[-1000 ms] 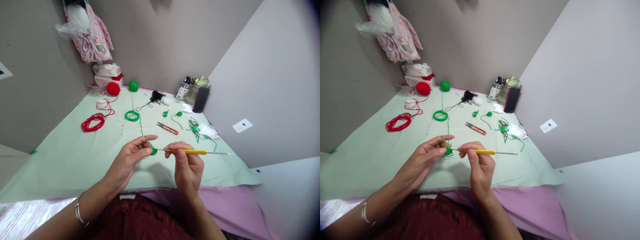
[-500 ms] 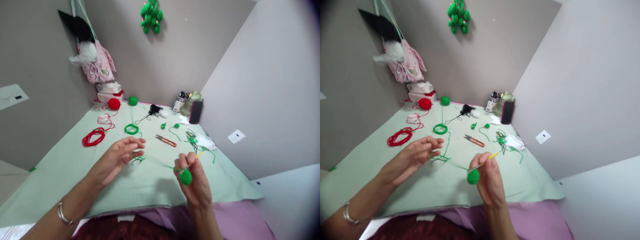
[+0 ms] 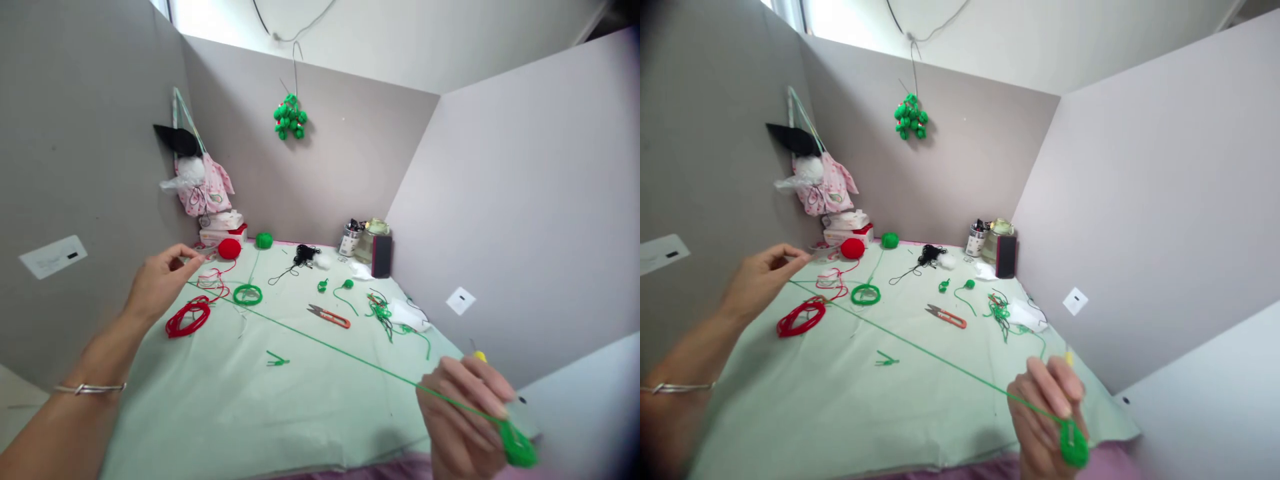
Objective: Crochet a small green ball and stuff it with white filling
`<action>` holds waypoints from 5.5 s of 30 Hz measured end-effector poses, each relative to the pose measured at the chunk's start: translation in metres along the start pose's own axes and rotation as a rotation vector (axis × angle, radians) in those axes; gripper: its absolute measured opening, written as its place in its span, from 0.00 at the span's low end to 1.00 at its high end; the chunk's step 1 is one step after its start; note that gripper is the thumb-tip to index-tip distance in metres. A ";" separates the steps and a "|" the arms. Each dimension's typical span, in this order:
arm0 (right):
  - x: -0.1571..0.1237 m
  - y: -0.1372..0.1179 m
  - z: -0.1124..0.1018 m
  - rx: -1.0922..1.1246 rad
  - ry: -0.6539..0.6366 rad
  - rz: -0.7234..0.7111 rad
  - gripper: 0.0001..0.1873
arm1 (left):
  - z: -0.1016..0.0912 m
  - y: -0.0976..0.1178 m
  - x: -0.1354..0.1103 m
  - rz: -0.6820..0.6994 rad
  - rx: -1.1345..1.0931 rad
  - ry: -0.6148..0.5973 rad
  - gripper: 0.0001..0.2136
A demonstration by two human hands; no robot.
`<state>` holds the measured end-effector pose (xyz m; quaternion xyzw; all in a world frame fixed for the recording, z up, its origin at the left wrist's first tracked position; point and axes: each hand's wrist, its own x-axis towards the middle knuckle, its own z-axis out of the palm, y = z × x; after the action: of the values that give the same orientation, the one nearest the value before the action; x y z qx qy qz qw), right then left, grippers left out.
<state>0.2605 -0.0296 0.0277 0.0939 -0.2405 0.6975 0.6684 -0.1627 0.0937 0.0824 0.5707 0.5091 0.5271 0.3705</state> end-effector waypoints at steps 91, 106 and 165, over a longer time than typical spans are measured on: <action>0.016 0.119 -0.003 -1.359 -0.021 -0.241 0.12 | 0.145 -0.011 -0.132 -0.493 -0.778 -0.231 0.24; 0.012 0.115 -0.008 -1.313 0.044 -0.202 0.12 | 0.141 -0.013 -0.125 -0.512 -0.853 -0.240 0.21; 0.005 0.114 -0.011 -1.497 0.066 -0.307 0.14 | 0.145 -0.018 -0.124 -0.598 -0.969 -0.271 0.16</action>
<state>0.1505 -0.0187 -0.0034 -0.3723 -0.6132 0.2503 0.6501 -0.0147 -0.0068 0.0128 0.2298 0.2970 0.4946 0.7838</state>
